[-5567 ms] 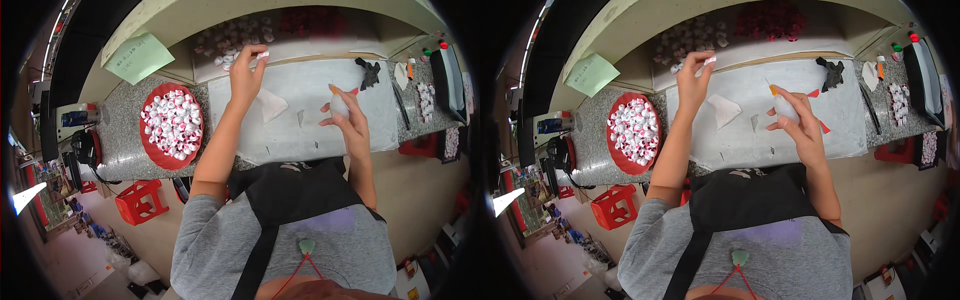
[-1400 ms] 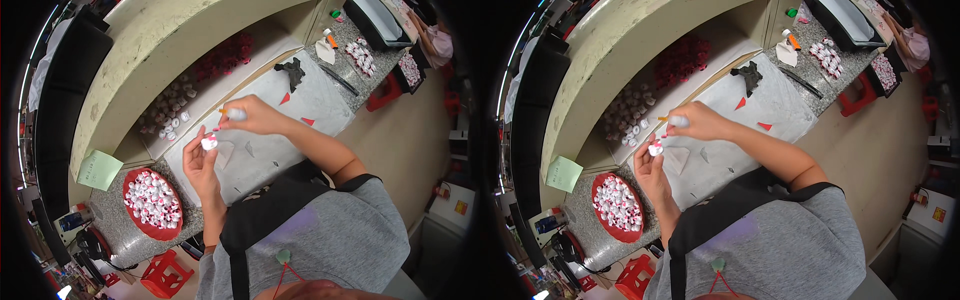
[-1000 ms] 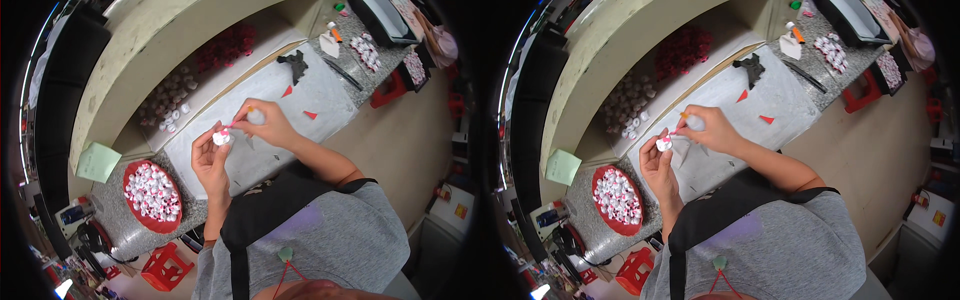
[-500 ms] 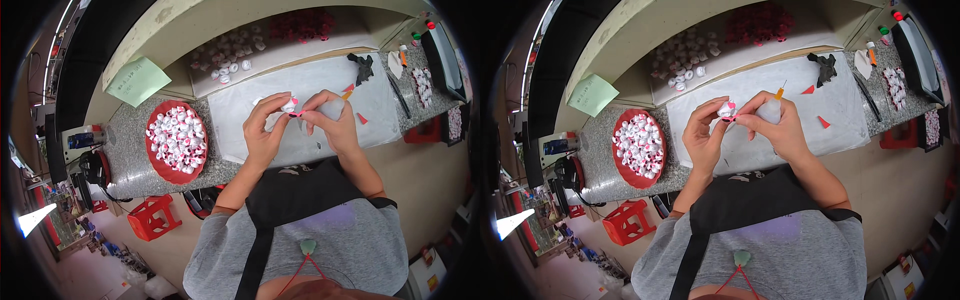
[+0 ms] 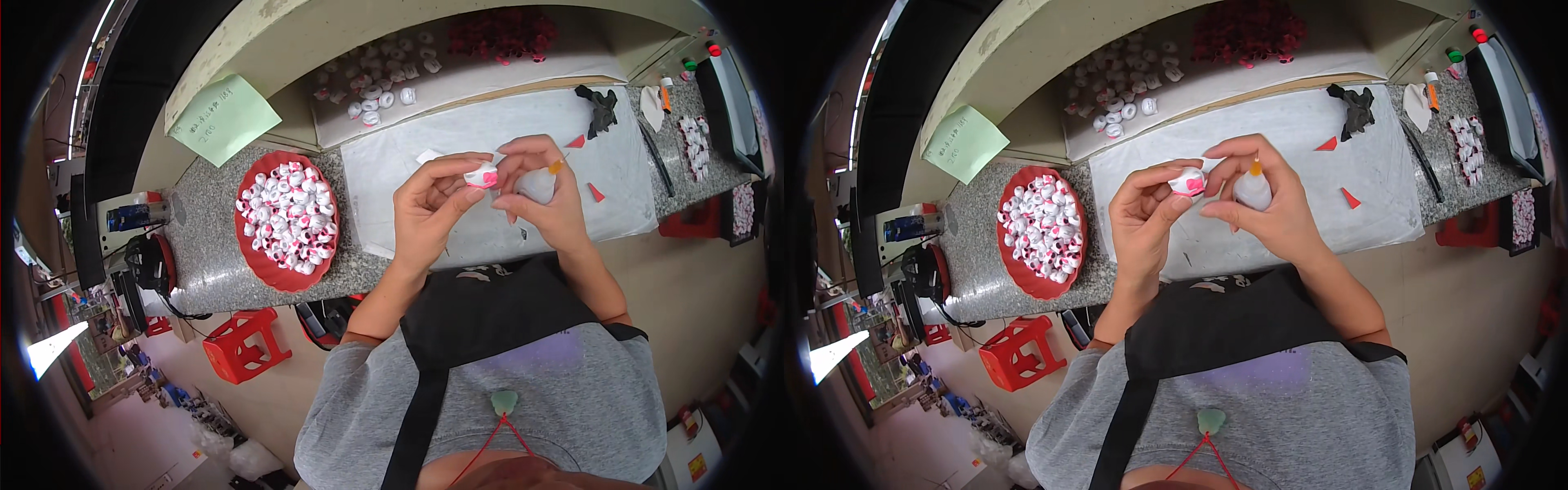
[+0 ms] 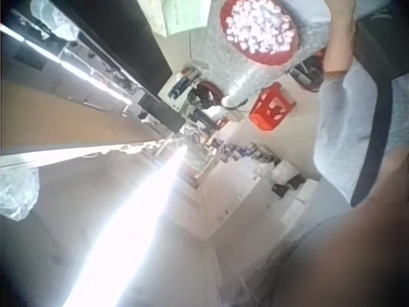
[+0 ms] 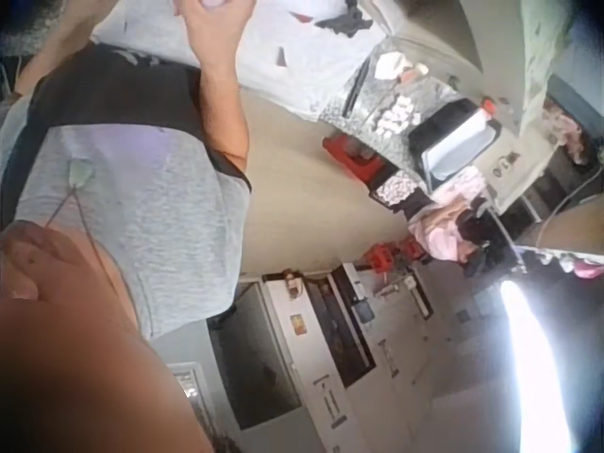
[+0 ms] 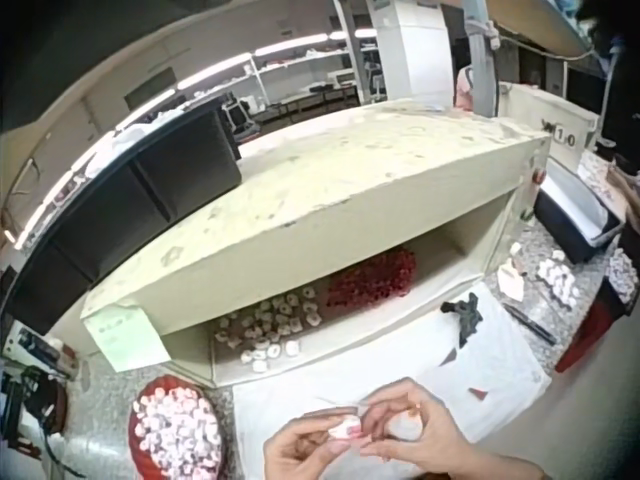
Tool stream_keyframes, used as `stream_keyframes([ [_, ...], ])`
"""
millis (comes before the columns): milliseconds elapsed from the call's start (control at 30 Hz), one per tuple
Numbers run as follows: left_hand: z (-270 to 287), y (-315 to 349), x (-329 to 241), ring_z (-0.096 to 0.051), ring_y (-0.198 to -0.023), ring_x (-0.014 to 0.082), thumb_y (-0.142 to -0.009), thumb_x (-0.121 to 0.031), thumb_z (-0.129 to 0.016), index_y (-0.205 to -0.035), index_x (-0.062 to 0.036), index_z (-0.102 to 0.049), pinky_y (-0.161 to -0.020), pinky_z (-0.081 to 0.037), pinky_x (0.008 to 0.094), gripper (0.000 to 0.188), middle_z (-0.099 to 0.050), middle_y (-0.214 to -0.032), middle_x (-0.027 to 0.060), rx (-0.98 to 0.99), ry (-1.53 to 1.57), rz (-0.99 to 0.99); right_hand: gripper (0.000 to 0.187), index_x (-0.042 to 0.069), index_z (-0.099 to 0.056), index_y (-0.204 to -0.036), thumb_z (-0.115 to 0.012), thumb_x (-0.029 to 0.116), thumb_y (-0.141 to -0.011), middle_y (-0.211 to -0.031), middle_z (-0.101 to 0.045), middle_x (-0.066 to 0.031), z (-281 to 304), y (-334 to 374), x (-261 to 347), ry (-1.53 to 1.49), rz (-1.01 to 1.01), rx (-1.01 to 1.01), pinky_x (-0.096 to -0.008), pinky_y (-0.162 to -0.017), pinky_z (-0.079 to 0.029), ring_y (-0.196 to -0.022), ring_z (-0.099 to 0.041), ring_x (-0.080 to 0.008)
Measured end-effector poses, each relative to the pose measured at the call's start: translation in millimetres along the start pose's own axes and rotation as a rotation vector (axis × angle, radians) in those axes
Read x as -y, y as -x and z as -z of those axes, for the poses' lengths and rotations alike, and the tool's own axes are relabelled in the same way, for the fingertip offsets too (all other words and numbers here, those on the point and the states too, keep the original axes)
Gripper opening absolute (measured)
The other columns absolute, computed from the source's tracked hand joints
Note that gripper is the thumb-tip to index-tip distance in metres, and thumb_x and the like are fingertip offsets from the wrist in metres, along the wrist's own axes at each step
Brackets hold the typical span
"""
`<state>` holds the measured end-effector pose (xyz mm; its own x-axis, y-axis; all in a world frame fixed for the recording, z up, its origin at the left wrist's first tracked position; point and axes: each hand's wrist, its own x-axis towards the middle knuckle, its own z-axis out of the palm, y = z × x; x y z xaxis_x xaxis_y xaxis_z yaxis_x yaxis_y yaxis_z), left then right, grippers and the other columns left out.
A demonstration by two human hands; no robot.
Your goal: Applying a liquid substance from a squeeze bottle onto small white and pink toy components.
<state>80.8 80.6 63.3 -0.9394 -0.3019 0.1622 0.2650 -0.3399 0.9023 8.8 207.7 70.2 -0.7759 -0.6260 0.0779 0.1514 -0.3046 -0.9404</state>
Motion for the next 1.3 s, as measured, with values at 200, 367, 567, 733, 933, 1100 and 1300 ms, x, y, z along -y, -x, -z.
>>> stream_keyframes([
  [200,3.4,0.9,2.5,-0.049,-0.093,0.0205,-0.067,0.008,-0.055,-0.090,0.0015,-0.053,-0.079,-0.040,0.0287,0.024,-0.052,-0.096,0.0150,0.110,0.101,0.010,0.027,-0.003,-0.051,-0.088,-0.060,-0.005,-0.063,-0.079,-0.052,-0.0092,4.0,1.2,-2.2,0.006,-0.003,0.128,-0.0201,-0.044,-0.042,-0.060,-0.050,-0.0112],
  [367,7.9,2.5,6.2,-0.049,-0.093,0.0222,-0.066,0.009,-0.055,-0.088,0.0017,-0.054,-0.078,-0.041,0.0294,0.023,-0.053,-0.093,0.0153,0.137,0.125,0.016,0.022,-0.003,-0.054,-0.085,-0.061,-0.002,-0.064,-0.068,-0.052,-0.0060,2.1,2.5,-1.3,-0.020,-0.012,0.128,-0.0185,-0.045,-0.040,-0.058,-0.047,-0.0089],
  [567,7.1,3.2,5.5,-0.050,-0.091,0.0209,-0.067,0.008,-0.055,-0.090,0.0022,-0.054,-0.077,-0.041,0.0290,0.024,-0.053,-0.094,0.0150,0.133,0.095,-0.001,0.022,-0.003,-0.054,-0.086,-0.061,-0.001,-0.065,-0.069,-0.052,-0.0062,2.5,2.8,-2.3,-0.036,-0.010,0.122,-0.0186,-0.045,-0.041,-0.059,-0.048,-0.0086],
  [733,6.0,7.7,3.1,-0.050,-0.090,0.0183,-0.069,0.007,-0.055,-0.095,0.0029,-0.052,-0.078,-0.040,0.0270,0.026,-0.053,-0.096,0.0140,0.061,-0.046,0.035,0.024,-0.004,-0.051,-0.088,-0.058,-0.004,-0.065,-0.082,-0.054,-0.0116,2.0,1.4,-2.8,-0.053,-0.088,0.100,-0.0210,-0.044,-0.042,-0.060,-0.052,-0.0119],
  [933,-0.1,11.3,7.0,-0.051,-0.088,0.0175,-0.069,0.006,-0.055,-0.093,0.0033,-0.053,-0.078,-0.040,0.0265,0.024,-0.054,-0.095,0.0131,-0.011,-0.137,-0.082,0.025,-0.006,-0.050,-0.091,-0.052,-0.002,-0.067,-0.078,-0.054,-0.0111,2.2,2.9,-1.9,0.002,-0.076,0.130,-0.0204,-0.043,-0.041,-0.056,-0.050,-0.0104],
  [1100,0.1,11.3,6.6,-0.050,-0.089,0.0174,-0.069,0.005,-0.055,-0.094,0.0028,-0.051,-0.079,-0.038,0.0275,0.025,-0.053,-0.095,0.0127,-0.004,-0.100,-0.025,0.026,-0.006,-0.049,-0.091,-0.053,-0.002,-0.067,-0.076,-0.053,-0.0113,3.6,3.3,-4.8,-0.049,-0.106,0.120,-0.0204,-0.043,-0.040,-0.055,-0.050,-0.0107],
  [1300,7.1,14.8,12.1,-0.050,-0.086,0.0167,-0.068,0.003,-0.057,-0.090,0.0017,-0.051,-0.076,-0.038,0.0278,0.023,-0.052,-0.091,0.0113,0.060,-0.032,-0.150,0.024,-0.005,-0.049,-0.089,-0.055,-0.002,-0.066,-0.070,-0.053,-0.0105,-2.8,7.7,-5.4,-0.097,-0.144,0.173,-0.0204,-0.044,-0.040,-0.054,-0.050,-0.0111],
])
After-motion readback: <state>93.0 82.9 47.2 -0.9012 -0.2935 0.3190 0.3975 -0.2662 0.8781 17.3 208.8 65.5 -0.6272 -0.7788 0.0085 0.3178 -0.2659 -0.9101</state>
